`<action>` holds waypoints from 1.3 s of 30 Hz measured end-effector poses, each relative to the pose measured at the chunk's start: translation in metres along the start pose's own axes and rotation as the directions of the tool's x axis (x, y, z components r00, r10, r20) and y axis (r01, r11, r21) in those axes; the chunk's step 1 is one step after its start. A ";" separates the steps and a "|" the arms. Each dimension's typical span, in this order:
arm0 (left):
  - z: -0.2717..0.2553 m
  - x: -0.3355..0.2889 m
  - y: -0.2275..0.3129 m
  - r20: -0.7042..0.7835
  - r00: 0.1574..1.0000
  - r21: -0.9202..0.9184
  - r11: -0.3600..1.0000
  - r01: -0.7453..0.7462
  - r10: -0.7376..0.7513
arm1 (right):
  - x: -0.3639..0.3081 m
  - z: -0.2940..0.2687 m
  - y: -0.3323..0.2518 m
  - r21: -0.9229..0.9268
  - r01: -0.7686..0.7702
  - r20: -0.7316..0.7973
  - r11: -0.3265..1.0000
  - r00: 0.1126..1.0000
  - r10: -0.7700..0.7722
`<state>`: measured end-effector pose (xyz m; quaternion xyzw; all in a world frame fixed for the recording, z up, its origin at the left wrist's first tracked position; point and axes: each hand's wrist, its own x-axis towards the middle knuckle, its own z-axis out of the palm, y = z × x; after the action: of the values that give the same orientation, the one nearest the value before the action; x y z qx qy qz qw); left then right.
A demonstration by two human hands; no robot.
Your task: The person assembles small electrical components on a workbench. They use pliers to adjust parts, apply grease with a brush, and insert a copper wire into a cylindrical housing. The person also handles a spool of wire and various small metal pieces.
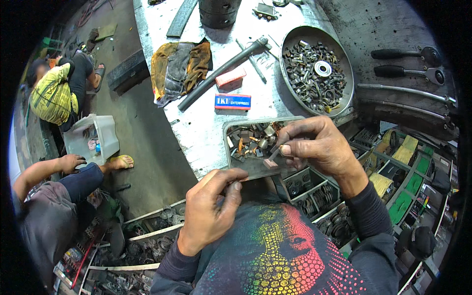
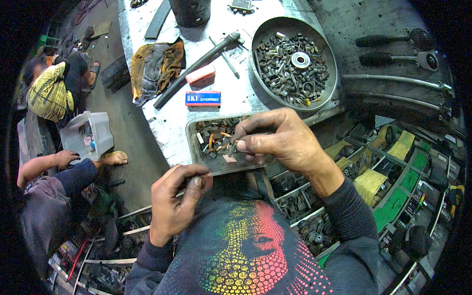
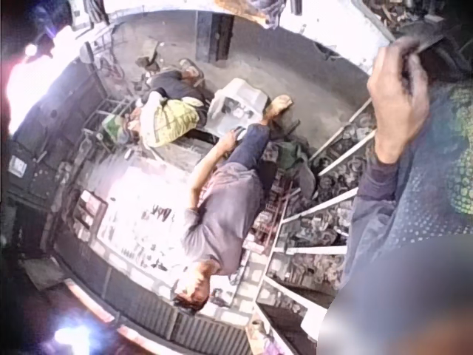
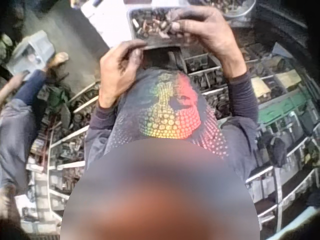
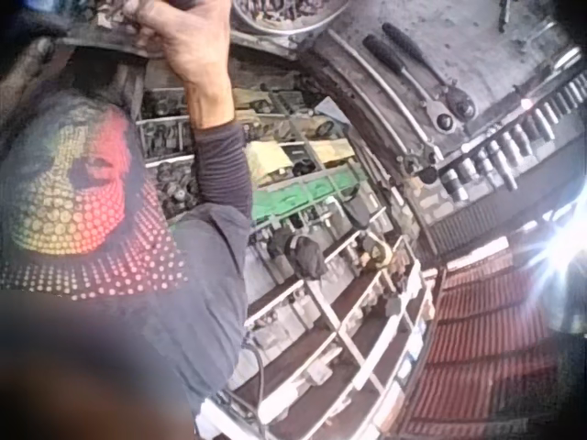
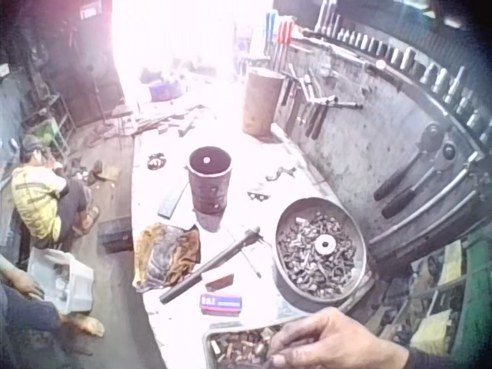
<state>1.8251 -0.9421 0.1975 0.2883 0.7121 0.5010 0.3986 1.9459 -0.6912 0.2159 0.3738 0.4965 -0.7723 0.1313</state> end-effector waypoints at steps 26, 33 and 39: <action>0.016 -0.012 0.007 0.188 0.978 -0.250 0.958 0.139 -0.093 | -0.084 0.049 0.061 -0.623 0.477 -0.118 0.620 0.726 -0.677; 0.020 -0.021 0.019 0.287 0.809 -0.831 0.287 0.477 -0.514 | -0.078 0.072 0.053 -0.627 0.710 0.294 0.321 0.597 -0.746; 0.011 -0.018 0.007 0.240 0.877 -0.840 0.365 0.402 -0.416 | -0.077 0.040 0.025 -0.819 0.474 0.176 0.324 0.744 -0.644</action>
<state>1.8443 -0.9486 0.2070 -0.1433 0.4084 0.6777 0.5944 1.9955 -0.7503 0.2623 0.1397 0.9037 -0.4034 -0.0314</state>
